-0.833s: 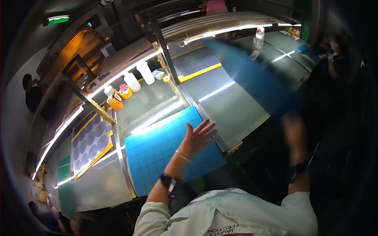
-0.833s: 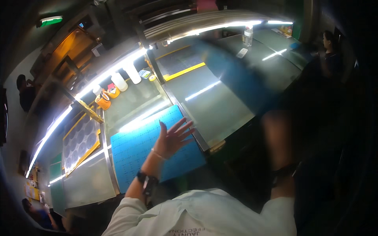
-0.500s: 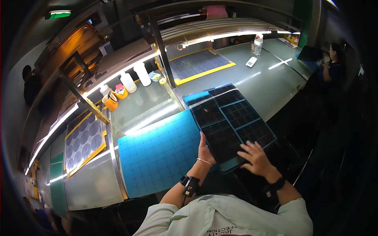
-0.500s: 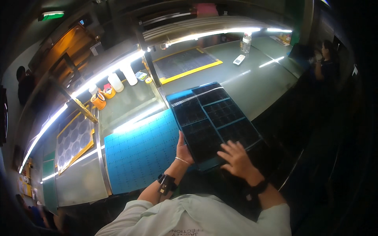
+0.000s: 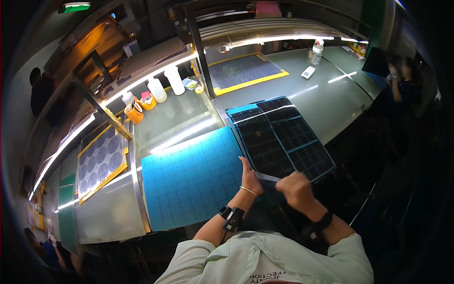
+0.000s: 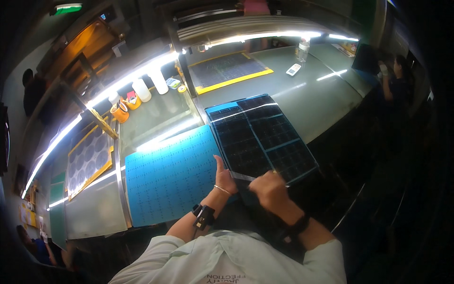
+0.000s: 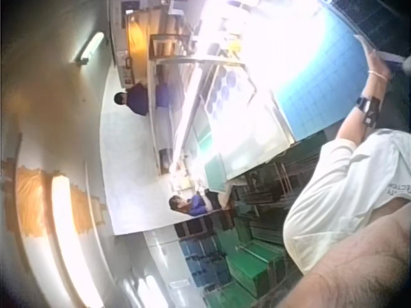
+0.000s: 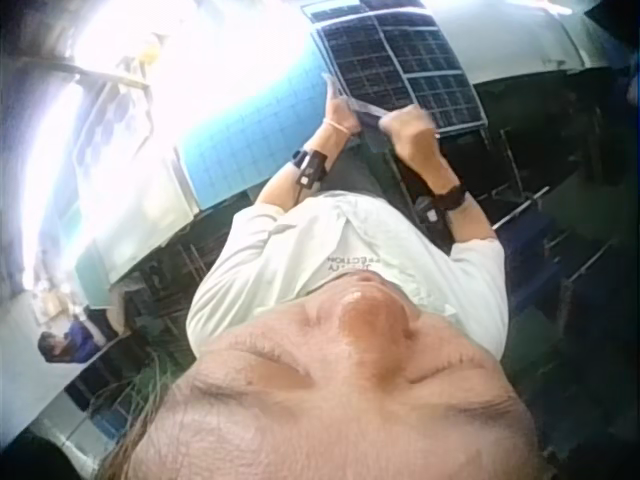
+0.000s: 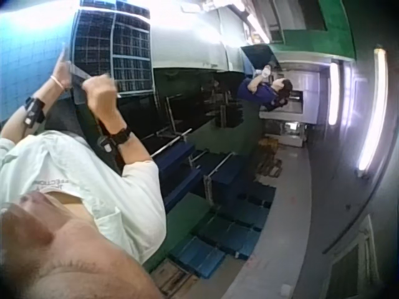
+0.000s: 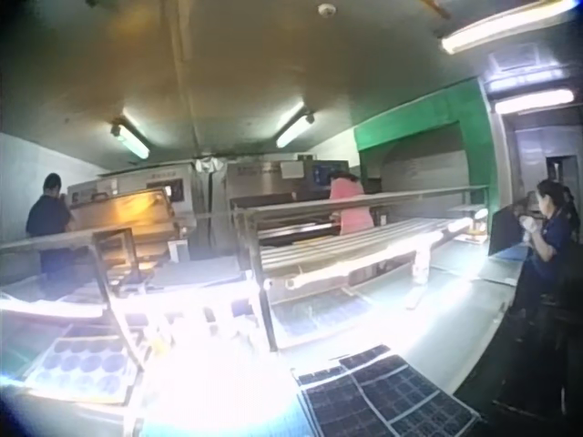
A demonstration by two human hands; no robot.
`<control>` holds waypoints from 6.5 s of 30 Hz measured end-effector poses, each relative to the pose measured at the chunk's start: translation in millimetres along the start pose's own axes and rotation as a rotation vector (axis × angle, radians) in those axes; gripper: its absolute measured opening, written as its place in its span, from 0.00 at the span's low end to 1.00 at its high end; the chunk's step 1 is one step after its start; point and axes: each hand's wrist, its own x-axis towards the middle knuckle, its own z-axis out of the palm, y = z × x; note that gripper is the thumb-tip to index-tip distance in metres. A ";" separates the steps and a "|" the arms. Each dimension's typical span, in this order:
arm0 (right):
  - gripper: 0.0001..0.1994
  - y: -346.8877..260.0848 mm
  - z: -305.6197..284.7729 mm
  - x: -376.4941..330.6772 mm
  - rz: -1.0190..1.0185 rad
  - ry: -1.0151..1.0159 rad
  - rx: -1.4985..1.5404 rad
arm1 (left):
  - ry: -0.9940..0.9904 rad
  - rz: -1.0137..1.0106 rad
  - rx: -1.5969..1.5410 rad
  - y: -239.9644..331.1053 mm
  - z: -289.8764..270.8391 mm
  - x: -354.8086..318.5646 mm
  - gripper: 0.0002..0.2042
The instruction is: Inspecting, cleaning, and organizing various industrial panels at a workstation.
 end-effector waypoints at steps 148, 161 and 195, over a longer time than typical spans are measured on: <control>0.31 71.1 215.3 135.9 0.133 -0.200 -0.382 | 1.684 0.450 2.368 309.2 -118.3 -173.9 0.36; 0.22 -52.5 75.0 -52.6 0.382 -0.229 -0.013 | 1.831 0.426 2.348 291.8 -108.4 -198.4 0.38; 0.15 59.6 -94.7 146.9 0.388 0.434 1.902 | 0.244 0.578 2.285 156.1 13.6 -181.7 0.32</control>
